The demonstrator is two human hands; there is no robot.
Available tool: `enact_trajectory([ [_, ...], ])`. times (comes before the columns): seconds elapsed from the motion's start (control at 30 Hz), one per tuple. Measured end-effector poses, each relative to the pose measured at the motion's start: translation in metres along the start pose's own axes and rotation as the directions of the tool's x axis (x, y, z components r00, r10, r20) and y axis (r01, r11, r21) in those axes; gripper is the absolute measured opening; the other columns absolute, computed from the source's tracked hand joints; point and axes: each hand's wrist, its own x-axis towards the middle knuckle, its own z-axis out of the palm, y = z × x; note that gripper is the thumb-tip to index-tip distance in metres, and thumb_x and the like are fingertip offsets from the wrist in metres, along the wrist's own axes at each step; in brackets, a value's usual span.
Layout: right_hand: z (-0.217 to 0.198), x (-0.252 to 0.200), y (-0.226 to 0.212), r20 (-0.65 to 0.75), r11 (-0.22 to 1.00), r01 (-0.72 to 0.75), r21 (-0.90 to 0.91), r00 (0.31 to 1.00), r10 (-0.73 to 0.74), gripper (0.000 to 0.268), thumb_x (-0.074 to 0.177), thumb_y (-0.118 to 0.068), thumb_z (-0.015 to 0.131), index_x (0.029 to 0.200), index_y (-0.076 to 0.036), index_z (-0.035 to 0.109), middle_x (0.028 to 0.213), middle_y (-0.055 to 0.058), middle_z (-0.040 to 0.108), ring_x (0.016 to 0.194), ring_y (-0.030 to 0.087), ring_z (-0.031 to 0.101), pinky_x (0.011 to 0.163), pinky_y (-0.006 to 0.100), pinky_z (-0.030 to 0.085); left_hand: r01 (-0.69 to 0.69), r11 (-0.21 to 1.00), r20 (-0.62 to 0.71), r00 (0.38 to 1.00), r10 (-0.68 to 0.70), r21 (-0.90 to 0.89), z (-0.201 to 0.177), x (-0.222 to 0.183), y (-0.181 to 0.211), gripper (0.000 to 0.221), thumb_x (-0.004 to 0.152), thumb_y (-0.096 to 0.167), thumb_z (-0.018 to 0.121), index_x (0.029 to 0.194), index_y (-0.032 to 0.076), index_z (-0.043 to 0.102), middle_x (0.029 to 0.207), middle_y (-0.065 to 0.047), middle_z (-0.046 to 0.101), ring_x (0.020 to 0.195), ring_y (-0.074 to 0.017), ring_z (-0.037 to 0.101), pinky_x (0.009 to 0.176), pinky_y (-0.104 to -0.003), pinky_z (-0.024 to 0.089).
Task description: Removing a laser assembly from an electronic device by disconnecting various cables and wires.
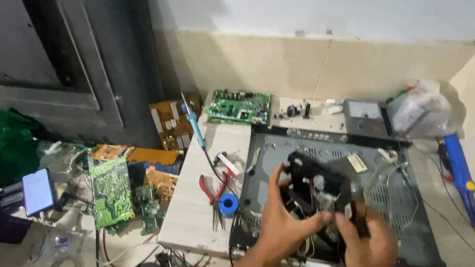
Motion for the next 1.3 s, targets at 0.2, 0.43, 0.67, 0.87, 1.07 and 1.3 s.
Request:
enact_trajectory([
  [0.2, -0.006, 0.007, -0.004, 0.000, 0.986, 0.097, 0.134, 0.995, -0.098, 0.027, 0.089, -0.011, 0.072, 0.111, 0.004, 0.070, 0.086, 0.009, 0.073, 0.070, 0.016, 0.060, 0.067, 0.029, 0.049, -0.066, 0.998, -0.017, 0.998, 0.066, 0.005, 0.006, 0.008, -0.015, 0.124, 0.062, 0.050, 0.081, 0.161, 0.009, 0.016, 0.131, -0.024, 0.060, 0.108, -0.0343, 0.071, 0.092, -0.045, 0.056],
  [0.43, -0.004, 0.011, 0.014, -0.011, 0.977, 0.143, 0.159, 0.990, -0.143, 0.027, 0.088, -0.009, 0.073, 0.112, 0.001, 0.068, 0.091, 0.006, 0.070, 0.074, 0.014, 0.059, 0.070, 0.026, 0.048, -0.101, 0.994, 0.039, 0.994, 0.103, -0.032, 0.010, 0.012, -0.018, 0.124, 0.065, 0.045, 0.081, 0.161, 0.010, 0.011, 0.138, -0.028, 0.053, 0.117, -0.0390, 0.065, 0.098, -0.050, 0.051],
  [0.67, -0.004, 0.013, 0.009, 0.070, 0.935, 0.130, 0.329, 0.984, -0.161, 0.026, 0.088, -0.001, 0.070, 0.113, 0.004, 0.067, 0.086, 0.006, 0.071, 0.068, 0.011, 0.060, 0.064, 0.022, 0.048, -0.268, 0.962, -0.067, 0.960, 0.272, 0.053, 0.012, 0.003, -0.010, 0.107, 0.063, 0.041, 0.090, 0.145, 0.005, 0.032, 0.146, -0.024, 0.038, 0.133, -0.0395, 0.048, 0.113, -0.054, 0.042],
  [0.87, -0.006, 0.011, 0.003, 0.042, 0.937, 0.189, 0.293, 0.977, -0.210, 0.030, 0.086, -0.004, 0.071, 0.115, 0.003, 0.068, 0.089, 0.005, 0.070, 0.071, 0.011, 0.059, 0.067, 0.023, 0.049, -0.495, 0.836, -0.072, 0.849, 0.523, 0.239, 0.010, -0.007, 0.005, 0.039, 0.075, 0.024, 0.081, 0.104, 0.006, 0.063, 0.128, -0.013, 0.056, 0.121, -0.0299, 0.055, 0.104, -0.043, 0.045],
  [1.07, -0.009, 0.015, 0.005, 0.056, 0.933, 0.064, 0.355, 0.994, -0.089, 0.033, 0.087, -0.007, 0.072, 0.118, 0.004, 0.068, 0.092, 0.007, 0.073, 0.073, 0.012, 0.062, 0.068, 0.024, 0.051, -0.520, 0.813, 0.037, 0.847, 0.530, 0.262, 0.007, -0.007, 0.007, 0.032, 0.078, 0.023, 0.073, 0.106, 0.007, 0.071, 0.113, -0.009, 0.056, 0.113, -0.0271, 0.050, 0.101, -0.042, 0.036],
  [1.3, -0.012, 0.023, 0.003, 0.079, 0.891, 0.009, 0.453, 0.996, -0.050, 0.030, 0.089, -0.008, 0.071, 0.117, 0.005, 0.069, 0.092, 0.007, 0.072, 0.075, 0.012, 0.060, 0.070, 0.022, 0.048, -0.494, 0.849, 0.153, 0.868, 0.472, 0.185, 0.005, -0.005, 0.019, 0.018, 0.080, 0.017, 0.068, 0.094, 0.005, 0.070, 0.105, -0.011, 0.055, 0.099, -0.0265, 0.053, 0.088, -0.037, 0.045],
])
